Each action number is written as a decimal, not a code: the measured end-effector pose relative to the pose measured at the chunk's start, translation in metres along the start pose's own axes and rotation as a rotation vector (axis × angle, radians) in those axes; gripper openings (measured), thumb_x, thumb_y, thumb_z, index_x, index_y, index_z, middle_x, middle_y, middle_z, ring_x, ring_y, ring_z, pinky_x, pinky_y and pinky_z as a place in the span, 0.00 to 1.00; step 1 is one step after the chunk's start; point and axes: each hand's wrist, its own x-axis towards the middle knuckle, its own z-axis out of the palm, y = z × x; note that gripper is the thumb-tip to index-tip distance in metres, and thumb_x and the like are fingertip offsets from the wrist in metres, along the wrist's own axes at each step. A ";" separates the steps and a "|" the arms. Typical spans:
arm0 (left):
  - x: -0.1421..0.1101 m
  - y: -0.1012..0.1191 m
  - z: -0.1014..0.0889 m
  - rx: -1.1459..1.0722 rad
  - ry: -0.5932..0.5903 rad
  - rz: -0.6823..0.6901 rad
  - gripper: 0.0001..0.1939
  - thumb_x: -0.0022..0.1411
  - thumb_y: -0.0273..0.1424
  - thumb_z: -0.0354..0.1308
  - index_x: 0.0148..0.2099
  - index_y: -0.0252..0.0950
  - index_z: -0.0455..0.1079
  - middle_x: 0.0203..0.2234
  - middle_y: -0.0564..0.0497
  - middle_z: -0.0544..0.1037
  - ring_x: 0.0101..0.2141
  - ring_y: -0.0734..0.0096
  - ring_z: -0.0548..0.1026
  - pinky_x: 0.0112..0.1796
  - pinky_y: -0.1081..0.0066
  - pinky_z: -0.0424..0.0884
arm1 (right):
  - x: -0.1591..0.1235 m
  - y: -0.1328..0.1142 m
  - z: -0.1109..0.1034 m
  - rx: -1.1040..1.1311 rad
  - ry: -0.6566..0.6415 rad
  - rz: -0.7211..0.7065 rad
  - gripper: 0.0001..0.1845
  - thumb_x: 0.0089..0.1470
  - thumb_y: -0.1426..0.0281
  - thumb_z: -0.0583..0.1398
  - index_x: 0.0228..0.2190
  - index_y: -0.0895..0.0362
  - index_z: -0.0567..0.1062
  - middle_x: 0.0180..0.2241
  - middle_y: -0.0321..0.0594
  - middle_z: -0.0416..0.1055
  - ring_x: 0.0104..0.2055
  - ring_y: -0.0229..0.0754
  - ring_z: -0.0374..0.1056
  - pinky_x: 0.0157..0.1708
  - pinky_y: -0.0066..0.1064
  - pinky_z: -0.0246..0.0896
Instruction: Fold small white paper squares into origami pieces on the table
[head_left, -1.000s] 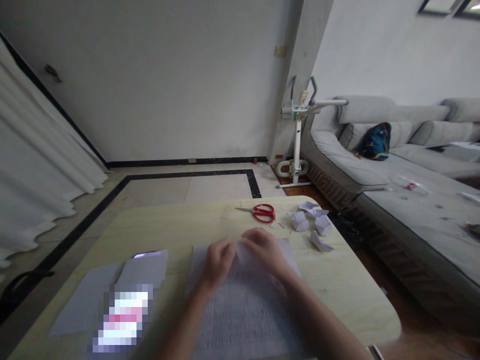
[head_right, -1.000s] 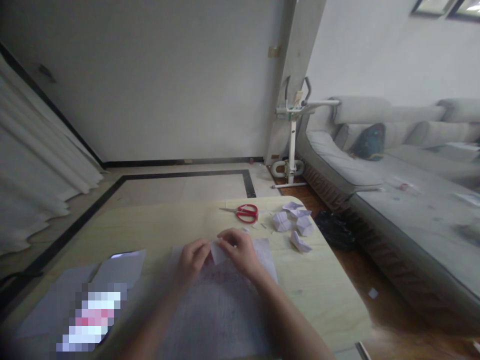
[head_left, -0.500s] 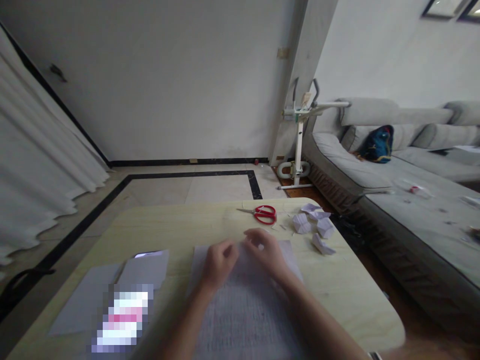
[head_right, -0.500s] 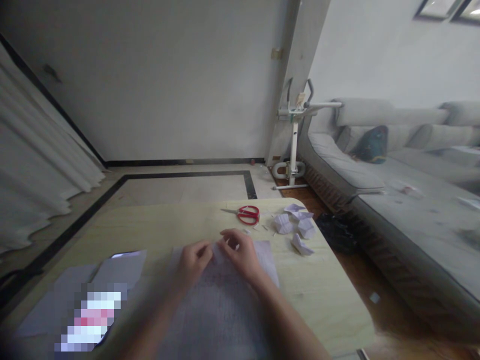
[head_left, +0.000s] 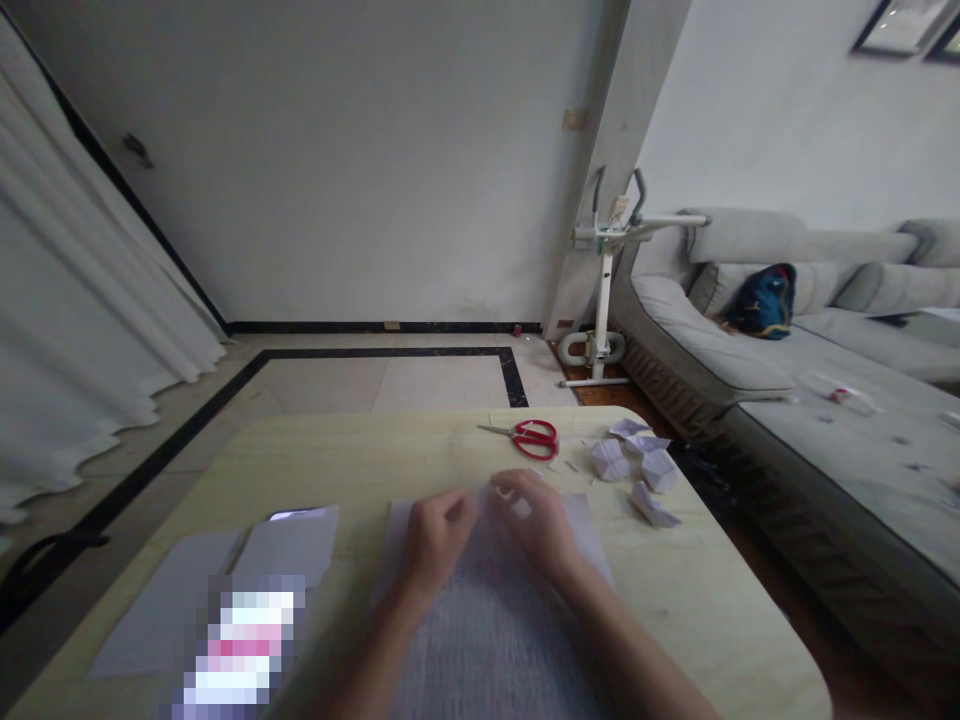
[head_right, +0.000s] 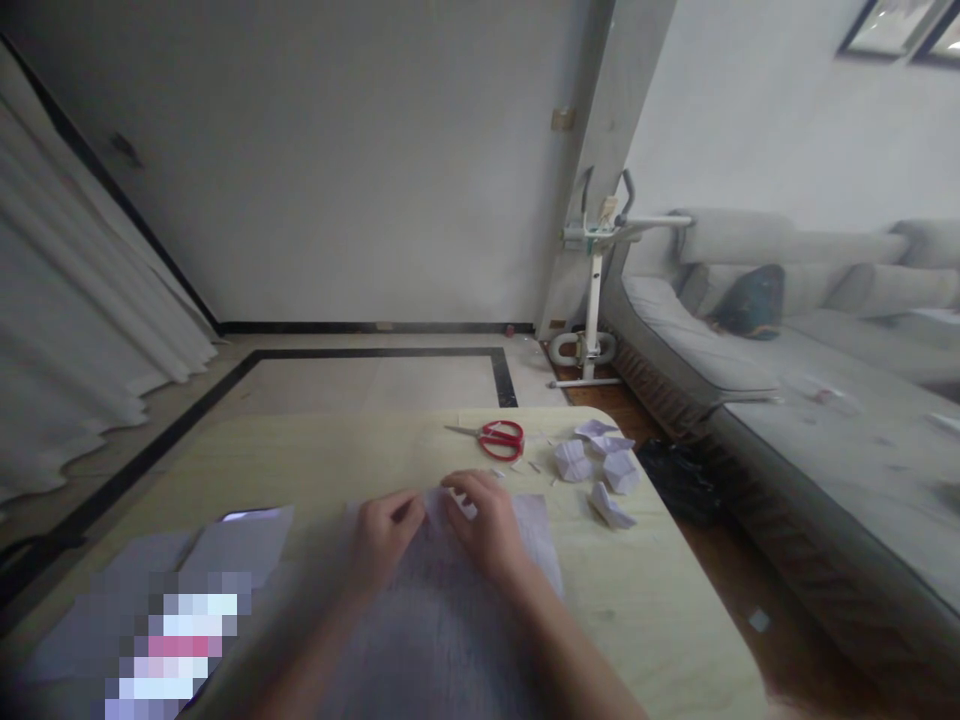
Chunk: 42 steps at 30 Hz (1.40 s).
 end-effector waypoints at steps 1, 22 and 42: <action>0.000 0.000 0.000 -0.002 0.001 -0.006 0.16 0.61 0.32 0.49 0.21 0.34 0.62 0.18 0.58 0.54 0.22 0.77 0.59 0.24 0.77 0.53 | 0.000 0.000 0.000 -0.005 -0.001 -0.009 0.11 0.54 0.77 0.60 0.39 0.54 0.76 0.37 0.42 0.76 0.33 0.41 0.70 0.33 0.32 0.68; -0.002 0.006 -0.002 -0.033 -0.014 -0.035 0.17 0.63 0.32 0.48 0.24 0.34 0.70 0.16 0.55 0.71 0.22 0.73 0.71 0.25 0.77 0.61 | 0.000 -0.011 0.005 -0.151 -0.003 -0.160 0.05 0.57 0.74 0.60 0.30 0.55 0.74 0.29 0.40 0.72 0.33 0.44 0.65 0.35 0.35 0.60; 0.001 0.007 0.003 -0.284 0.074 -0.136 0.14 0.62 0.35 0.50 0.29 0.34 0.70 0.20 0.55 0.71 0.24 0.71 0.70 0.26 0.76 0.65 | -0.004 -0.004 0.008 -0.033 -0.039 -0.025 0.11 0.52 0.77 0.60 0.36 0.53 0.76 0.49 0.46 0.68 0.52 0.48 0.66 0.50 0.42 0.63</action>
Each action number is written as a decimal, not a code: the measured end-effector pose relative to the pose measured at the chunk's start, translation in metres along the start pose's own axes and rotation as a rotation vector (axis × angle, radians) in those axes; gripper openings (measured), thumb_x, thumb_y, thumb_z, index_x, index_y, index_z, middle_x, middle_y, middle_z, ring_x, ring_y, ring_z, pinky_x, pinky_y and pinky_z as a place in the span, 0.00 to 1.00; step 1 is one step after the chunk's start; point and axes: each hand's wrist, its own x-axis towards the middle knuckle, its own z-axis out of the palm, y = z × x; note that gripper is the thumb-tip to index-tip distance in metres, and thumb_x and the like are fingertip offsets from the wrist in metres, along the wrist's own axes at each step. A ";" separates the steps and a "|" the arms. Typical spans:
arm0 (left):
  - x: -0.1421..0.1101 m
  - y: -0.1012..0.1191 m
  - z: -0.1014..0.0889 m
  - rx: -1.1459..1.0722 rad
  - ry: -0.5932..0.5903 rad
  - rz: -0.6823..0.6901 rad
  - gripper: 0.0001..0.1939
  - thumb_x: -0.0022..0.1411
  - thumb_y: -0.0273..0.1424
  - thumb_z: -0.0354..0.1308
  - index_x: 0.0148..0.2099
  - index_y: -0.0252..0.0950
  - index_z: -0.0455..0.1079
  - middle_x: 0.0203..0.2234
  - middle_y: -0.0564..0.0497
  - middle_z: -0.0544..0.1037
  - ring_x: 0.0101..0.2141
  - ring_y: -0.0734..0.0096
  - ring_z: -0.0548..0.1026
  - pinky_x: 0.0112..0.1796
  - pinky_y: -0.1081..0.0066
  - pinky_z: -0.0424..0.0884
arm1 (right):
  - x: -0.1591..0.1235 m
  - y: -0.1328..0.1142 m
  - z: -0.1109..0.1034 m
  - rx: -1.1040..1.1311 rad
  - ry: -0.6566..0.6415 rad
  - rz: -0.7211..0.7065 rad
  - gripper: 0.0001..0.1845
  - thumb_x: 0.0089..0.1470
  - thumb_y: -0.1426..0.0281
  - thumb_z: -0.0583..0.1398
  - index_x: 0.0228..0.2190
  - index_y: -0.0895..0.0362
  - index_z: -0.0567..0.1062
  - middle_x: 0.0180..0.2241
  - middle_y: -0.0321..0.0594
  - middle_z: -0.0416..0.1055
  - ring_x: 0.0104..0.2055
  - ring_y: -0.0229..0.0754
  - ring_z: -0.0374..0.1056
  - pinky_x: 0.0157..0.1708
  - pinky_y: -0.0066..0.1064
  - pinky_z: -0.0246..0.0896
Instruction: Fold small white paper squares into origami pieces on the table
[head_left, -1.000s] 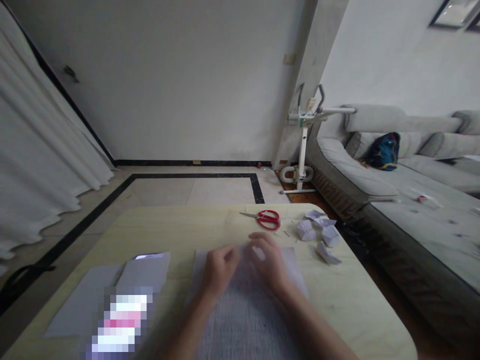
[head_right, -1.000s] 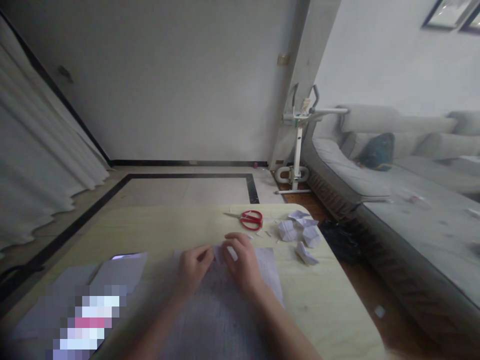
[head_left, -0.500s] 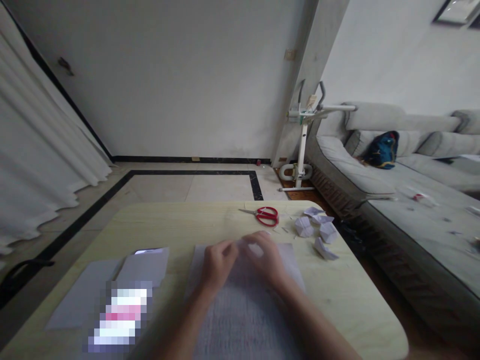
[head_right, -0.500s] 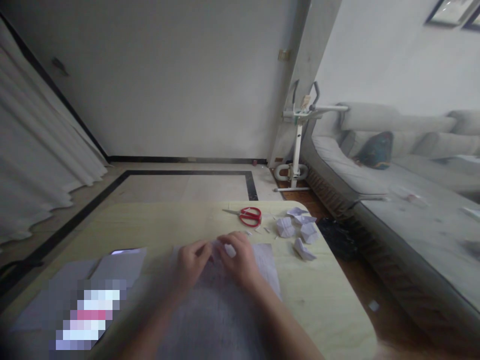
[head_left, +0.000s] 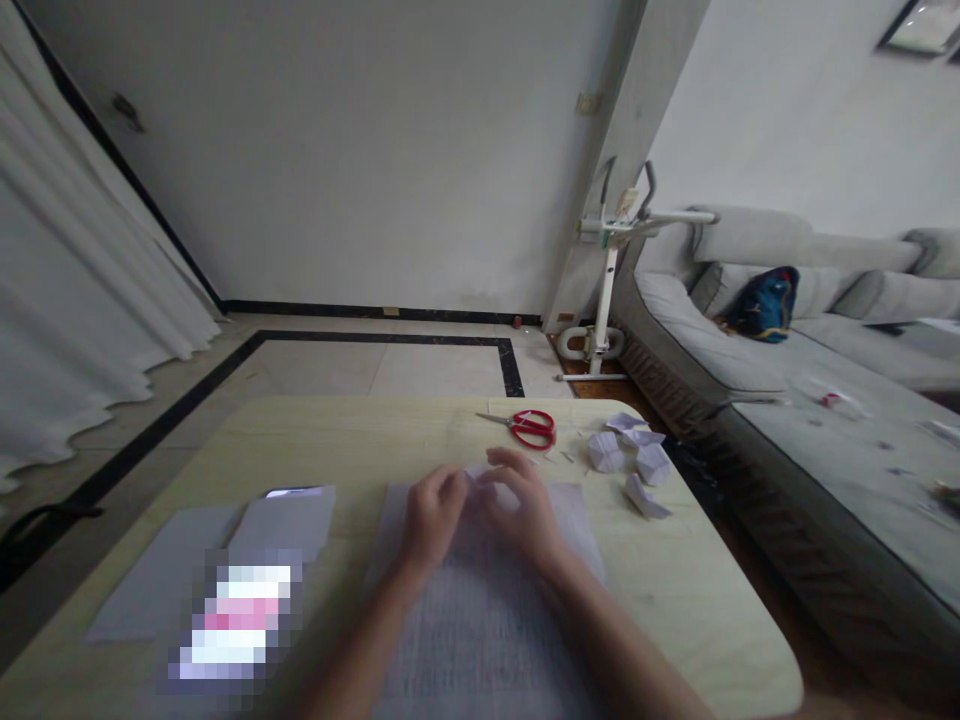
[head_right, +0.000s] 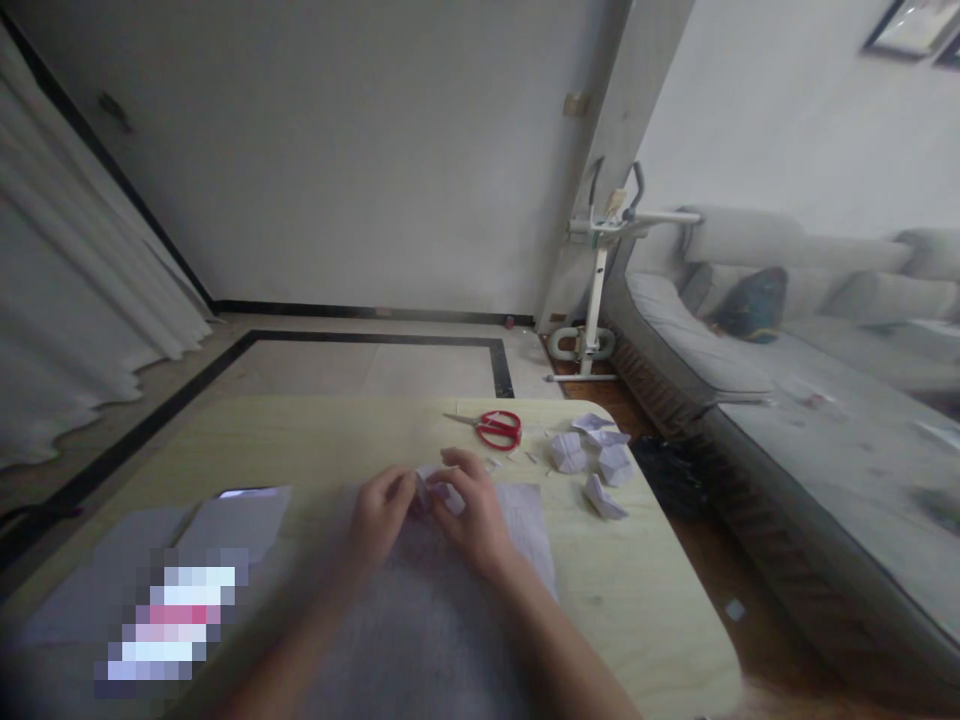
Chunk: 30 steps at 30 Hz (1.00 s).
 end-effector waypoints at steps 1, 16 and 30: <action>0.000 0.000 0.000 -0.030 -0.006 -0.010 0.14 0.62 0.36 0.50 0.30 0.34 0.70 0.21 0.54 0.72 0.25 0.70 0.71 0.26 0.76 0.66 | 0.000 0.000 0.000 0.009 -0.009 0.006 0.11 0.52 0.77 0.60 0.37 0.52 0.76 0.49 0.46 0.68 0.52 0.48 0.66 0.50 0.42 0.64; -0.001 0.001 0.006 -0.246 -0.119 -0.058 0.21 0.61 0.40 0.58 0.51 0.30 0.73 0.45 0.42 0.80 0.45 0.57 0.78 0.44 0.64 0.74 | 0.007 -0.005 -0.013 0.219 0.145 0.147 0.10 0.56 0.74 0.56 0.36 0.55 0.77 0.39 0.44 0.73 0.44 0.46 0.69 0.45 0.38 0.65; -0.008 -0.006 0.009 -0.027 -0.171 0.109 0.22 0.63 0.37 0.57 0.57 0.34 0.69 0.49 0.42 0.78 0.48 0.59 0.76 0.48 0.65 0.72 | 0.014 -0.002 -0.011 0.233 -0.028 0.346 0.09 0.55 0.68 0.60 0.28 0.58 0.80 0.26 0.38 0.78 0.29 0.41 0.72 0.28 0.28 0.66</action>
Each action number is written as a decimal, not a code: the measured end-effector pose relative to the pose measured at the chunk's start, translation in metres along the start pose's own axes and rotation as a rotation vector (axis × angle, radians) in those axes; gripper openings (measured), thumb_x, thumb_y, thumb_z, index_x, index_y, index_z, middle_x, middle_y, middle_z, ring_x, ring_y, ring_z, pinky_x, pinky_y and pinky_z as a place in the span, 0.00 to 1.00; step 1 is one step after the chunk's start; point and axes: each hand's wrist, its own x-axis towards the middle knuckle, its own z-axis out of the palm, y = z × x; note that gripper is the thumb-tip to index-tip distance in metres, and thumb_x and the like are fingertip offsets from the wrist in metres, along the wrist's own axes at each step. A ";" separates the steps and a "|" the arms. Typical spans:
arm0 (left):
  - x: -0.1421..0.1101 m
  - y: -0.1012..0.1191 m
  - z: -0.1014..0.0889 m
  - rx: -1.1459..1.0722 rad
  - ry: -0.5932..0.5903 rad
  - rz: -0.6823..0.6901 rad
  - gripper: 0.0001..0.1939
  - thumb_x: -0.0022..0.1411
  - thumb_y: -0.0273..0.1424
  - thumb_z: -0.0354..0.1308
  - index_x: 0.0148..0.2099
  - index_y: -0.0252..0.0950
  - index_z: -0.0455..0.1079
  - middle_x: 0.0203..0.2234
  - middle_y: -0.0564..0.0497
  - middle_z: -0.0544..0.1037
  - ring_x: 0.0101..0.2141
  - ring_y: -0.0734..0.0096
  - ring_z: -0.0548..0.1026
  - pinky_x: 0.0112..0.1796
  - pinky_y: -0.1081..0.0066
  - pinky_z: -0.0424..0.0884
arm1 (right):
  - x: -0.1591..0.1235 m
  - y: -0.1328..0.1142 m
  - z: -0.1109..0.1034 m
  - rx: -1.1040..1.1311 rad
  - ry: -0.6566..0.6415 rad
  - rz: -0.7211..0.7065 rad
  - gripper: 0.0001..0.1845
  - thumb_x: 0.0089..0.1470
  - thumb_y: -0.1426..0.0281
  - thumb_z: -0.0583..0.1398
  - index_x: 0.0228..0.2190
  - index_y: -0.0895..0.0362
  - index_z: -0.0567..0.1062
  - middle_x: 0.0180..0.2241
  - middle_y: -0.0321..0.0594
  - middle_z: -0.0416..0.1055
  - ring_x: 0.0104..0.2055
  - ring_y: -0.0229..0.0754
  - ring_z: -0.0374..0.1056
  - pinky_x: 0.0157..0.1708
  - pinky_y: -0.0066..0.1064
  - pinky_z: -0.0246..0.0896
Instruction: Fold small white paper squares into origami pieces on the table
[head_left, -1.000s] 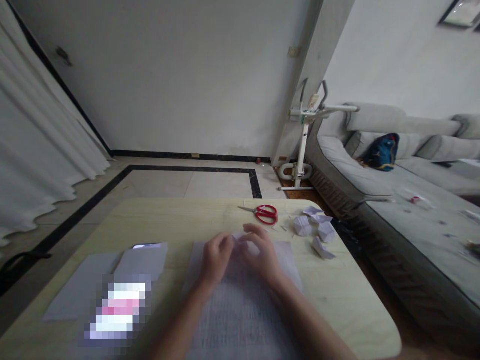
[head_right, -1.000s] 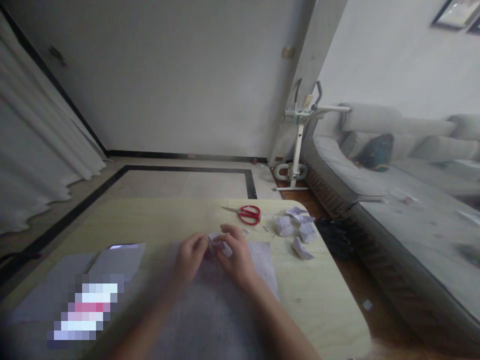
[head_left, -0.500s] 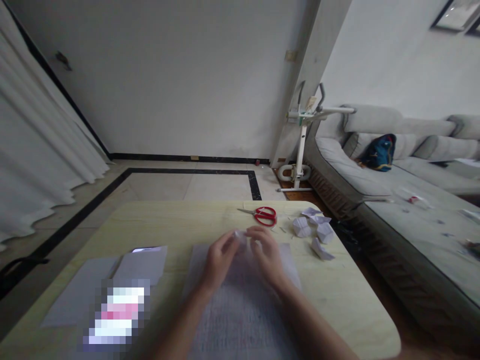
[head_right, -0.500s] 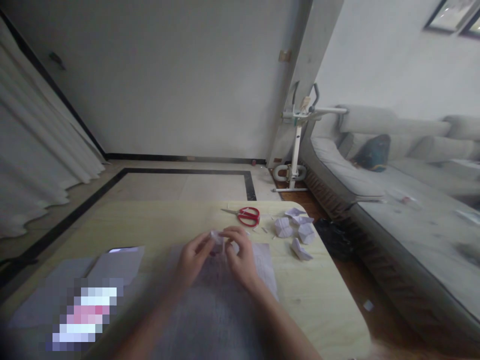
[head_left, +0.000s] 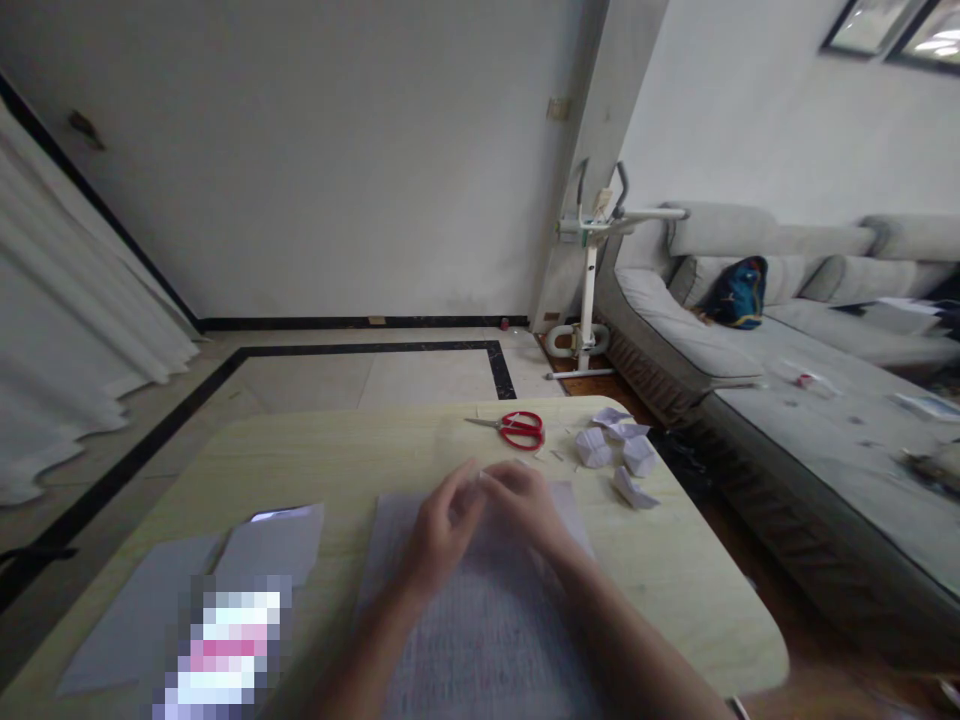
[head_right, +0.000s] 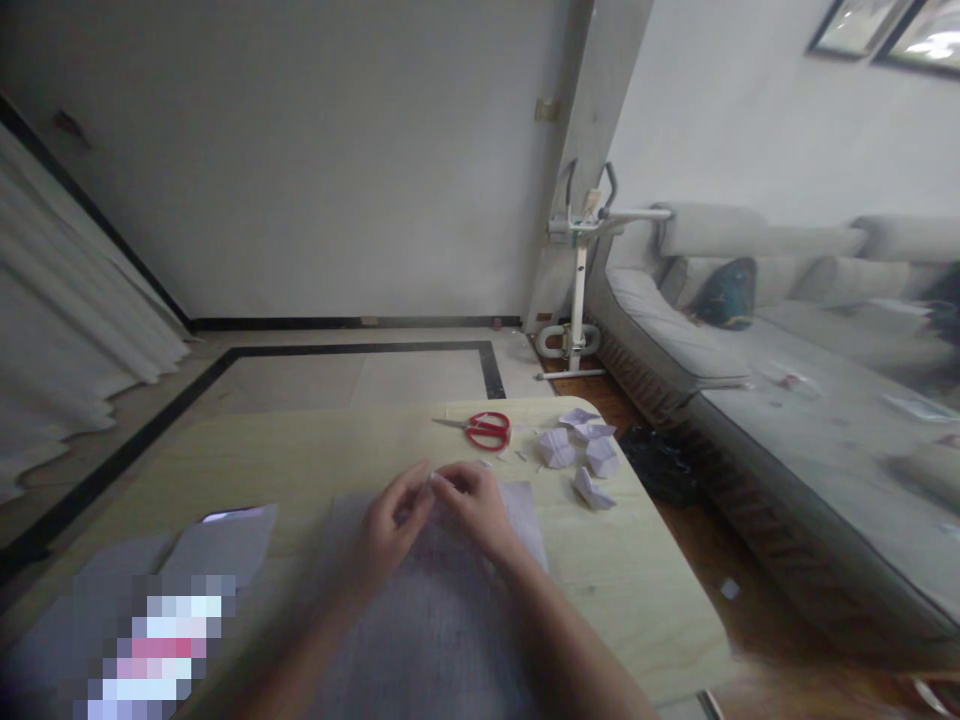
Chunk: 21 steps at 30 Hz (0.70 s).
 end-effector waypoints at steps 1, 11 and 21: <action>0.000 0.000 0.000 0.003 0.005 -0.020 0.25 0.61 0.37 0.58 0.58 0.34 0.68 0.50 0.42 0.78 0.48 0.59 0.77 0.48 0.65 0.73 | 0.000 0.001 0.000 0.015 0.012 0.006 0.09 0.55 0.68 0.61 0.27 0.58 0.79 0.26 0.38 0.78 0.28 0.41 0.72 0.28 0.28 0.66; -0.001 0.002 0.001 -0.047 -0.018 0.008 0.19 0.62 0.31 0.56 0.54 0.33 0.72 0.49 0.42 0.79 0.48 0.59 0.76 0.48 0.66 0.72 | 0.001 0.001 0.000 0.100 0.001 0.053 0.11 0.54 0.63 0.62 0.26 0.58 0.78 0.25 0.37 0.77 0.28 0.40 0.72 0.28 0.28 0.67; -0.001 0.001 -0.003 -0.039 -0.015 0.008 0.20 0.62 0.30 0.55 0.56 0.33 0.71 0.52 0.41 0.76 0.52 0.57 0.73 0.51 0.63 0.69 | -0.001 -0.004 -0.002 0.032 -0.039 0.027 0.11 0.55 0.66 0.61 0.26 0.58 0.79 0.24 0.37 0.76 0.27 0.39 0.70 0.26 0.26 0.63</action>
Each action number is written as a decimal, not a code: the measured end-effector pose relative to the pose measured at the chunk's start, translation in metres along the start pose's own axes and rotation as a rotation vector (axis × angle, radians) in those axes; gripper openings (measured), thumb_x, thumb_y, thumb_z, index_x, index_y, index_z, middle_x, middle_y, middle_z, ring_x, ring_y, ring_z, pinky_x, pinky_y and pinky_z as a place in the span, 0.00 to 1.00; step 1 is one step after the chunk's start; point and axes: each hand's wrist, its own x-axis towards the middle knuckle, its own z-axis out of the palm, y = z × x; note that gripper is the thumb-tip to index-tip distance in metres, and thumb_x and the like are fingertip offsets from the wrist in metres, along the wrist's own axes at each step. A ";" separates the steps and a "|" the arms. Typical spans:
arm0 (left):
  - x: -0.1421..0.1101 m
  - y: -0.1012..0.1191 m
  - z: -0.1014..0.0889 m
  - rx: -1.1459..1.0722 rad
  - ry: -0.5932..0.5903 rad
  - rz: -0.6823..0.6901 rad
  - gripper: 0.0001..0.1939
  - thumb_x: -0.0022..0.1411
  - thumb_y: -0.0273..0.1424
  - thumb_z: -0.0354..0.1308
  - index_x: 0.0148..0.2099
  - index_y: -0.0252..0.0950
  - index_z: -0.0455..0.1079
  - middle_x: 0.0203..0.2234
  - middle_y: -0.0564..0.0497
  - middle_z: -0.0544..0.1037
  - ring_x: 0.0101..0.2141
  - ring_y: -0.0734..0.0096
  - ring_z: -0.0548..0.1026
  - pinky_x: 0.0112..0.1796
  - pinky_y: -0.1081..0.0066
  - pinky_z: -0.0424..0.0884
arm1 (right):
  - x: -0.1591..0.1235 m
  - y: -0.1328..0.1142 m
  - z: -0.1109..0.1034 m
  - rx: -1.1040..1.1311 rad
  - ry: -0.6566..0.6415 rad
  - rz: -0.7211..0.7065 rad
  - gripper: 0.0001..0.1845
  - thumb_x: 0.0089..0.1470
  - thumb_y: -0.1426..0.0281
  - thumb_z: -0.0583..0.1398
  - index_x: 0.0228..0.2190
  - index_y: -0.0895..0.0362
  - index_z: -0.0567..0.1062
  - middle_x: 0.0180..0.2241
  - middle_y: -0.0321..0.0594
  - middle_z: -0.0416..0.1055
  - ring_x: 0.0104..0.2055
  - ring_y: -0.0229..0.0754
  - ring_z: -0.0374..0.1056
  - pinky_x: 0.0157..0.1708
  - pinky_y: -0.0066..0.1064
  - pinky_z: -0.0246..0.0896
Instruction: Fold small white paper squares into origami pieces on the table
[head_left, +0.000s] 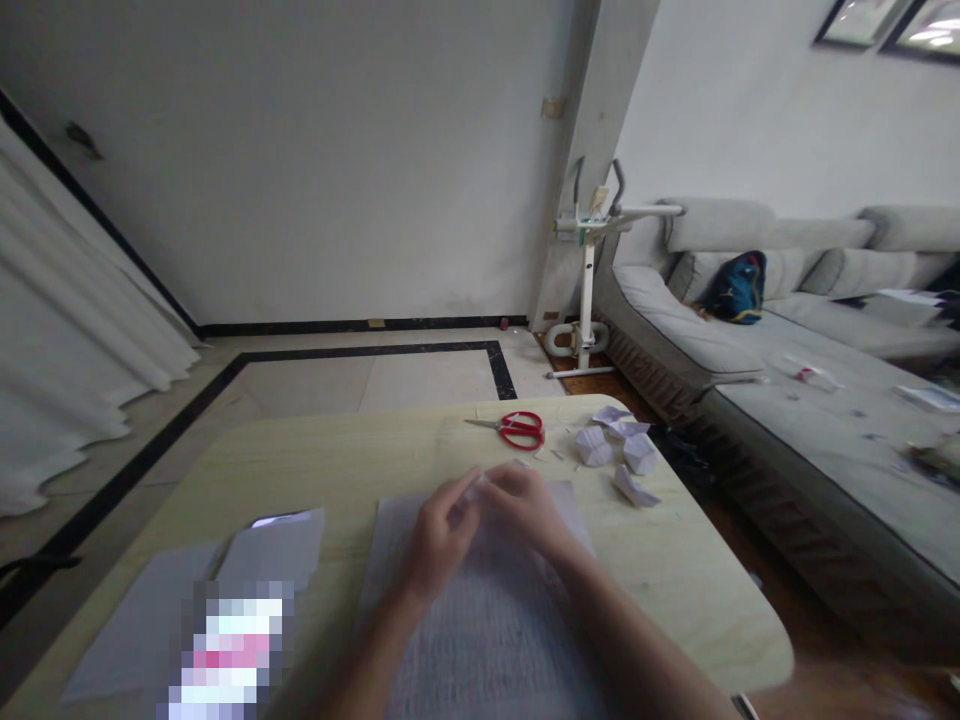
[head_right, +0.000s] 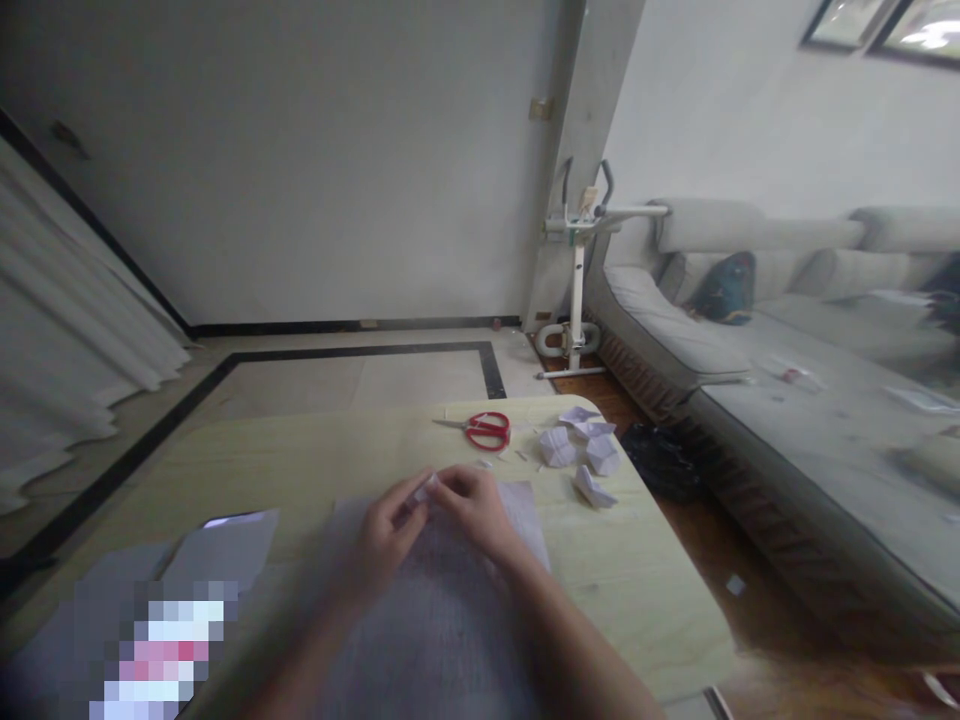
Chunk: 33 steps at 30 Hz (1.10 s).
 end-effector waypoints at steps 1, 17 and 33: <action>0.000 -0.001 0.000 -0.013 0.005 -0.021 0.21 0.62 0.32 0.56 0.56 0.32 0.71 0.51 0.40 0.76 0.51 0.57 0.74 0.51 0.62 0.70 | 0.000 0.000 0.000 0.015 0.004 0.011 0.11 0.54 0.66 0.61 0.26 0.58 0.79 0.24 0.37 0.76 0.27 0.39 0.70 0.26 0.26 0.63; 0.002 0.003 0.002 -0.201 0.012 -0.132 0.17 0.61 0.37 0.60 0.50 0.34 0.74 0.43 0.44 0.80 0.42 0.60 0.78 0.42 0.68 0.74 | 0.001 0.002 -0.001 0.066 0.027 0.022 0.11 0.53 0.63 0.61 0.25 0.58 0.75 0.24 0.37 0.73 0.27 0.39 0.67 0.28 0.28 0.62; 0.003 0.018 -0.003 -0.178 0.040 -0.183 0.14 0.59 0.40 0.59 0.35 0.33 0.76 0.24 0.53 0.75 0.28 0.70 0.73 0.28 0.76 0.68 | 0.001 0.008 -0.001 0.151 0.022 0.068 0.11 0.52 0.63 0.63 0.26 0.57 0.75 0.25 0.36 0.73 0.29 0.39 0.68 0.30 0.28 0.62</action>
